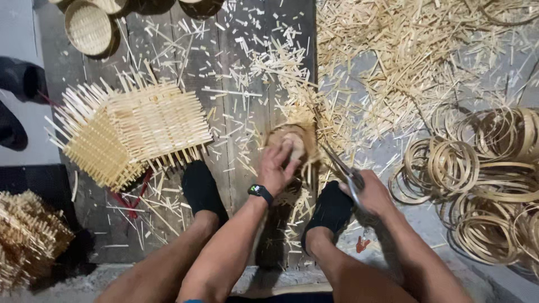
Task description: The person sits on the floor and repeatedly trims the edges of small woven bamboo baskets using shears. They pick up each basket, place it on a wooden block, cut the protruding bamboo strips, and set the finished pieces aside.
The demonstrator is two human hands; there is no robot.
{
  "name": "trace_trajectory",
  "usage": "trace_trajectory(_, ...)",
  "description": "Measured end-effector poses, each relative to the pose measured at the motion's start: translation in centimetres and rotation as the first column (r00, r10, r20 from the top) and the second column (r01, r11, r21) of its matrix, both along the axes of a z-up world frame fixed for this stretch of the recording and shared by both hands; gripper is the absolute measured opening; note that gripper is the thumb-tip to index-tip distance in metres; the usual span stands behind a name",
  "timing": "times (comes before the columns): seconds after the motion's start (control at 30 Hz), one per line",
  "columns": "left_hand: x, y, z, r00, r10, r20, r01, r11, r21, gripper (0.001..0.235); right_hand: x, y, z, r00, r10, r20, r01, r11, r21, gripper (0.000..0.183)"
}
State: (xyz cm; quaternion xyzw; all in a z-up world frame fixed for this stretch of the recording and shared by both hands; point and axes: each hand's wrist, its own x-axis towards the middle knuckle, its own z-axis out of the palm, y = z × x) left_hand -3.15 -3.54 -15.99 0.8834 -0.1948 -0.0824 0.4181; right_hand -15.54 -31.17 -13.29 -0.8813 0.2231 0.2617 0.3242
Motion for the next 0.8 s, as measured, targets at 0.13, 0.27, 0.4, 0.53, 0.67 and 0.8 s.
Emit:
trace_trajectory(0.13,-1.0,-0.6,0.9,0.993,-0.111,-0.031,0.109,0.991,-0.081,0.054,2.1,1.4,-0.2,0.996,0.085,0.006,-0.084,0.989,-0.122,0.048)
trace_trajectory(0.27,0.0,-0.4,1.9,0.980,-0.158,-0.121,0.150,0.986,-0.080,0.058,2.2,0.3,0.0,0.983,0.181,0.009,-0.169,0.932,-0.321,0.039)
trace_trajectory(0.4,0.7,-0.5,2.0,0.969,-0.209,-0.135,0.198,0.976,-0.092,0.060,2.6,-0.7,0.2,0.946,0.281,0.161,-0.198,0.896,-0.397,0.038)
trace_trajectory(0.53,2.0,0.1,2.2,0.927,-0.358,-0.109,0.347,0.932,-0.109,0.059,3.8,-0.5,-1.2,0.800,0.440,0.408,-0.196,0.834,-0.515,0.047)
trace_trajectory(0.67,2.3,-0.8,4.3,0.955,-0.259,-0.143,0.260,0.965,-0.012,0.059,4.0,-2.5,-1.5,0.892,0.413,0.186,-0.274,0.818,-0.505,0.030)
trace_trajectory(0.8,-0.6,-3.6,6.0,0.969,0.111,-0.219,-0.083,0.988,0.132,0.053,3.6,-2.9,-0.8,0.885,0.425,0.189,-0.282,0.813,-0.509,0.029)
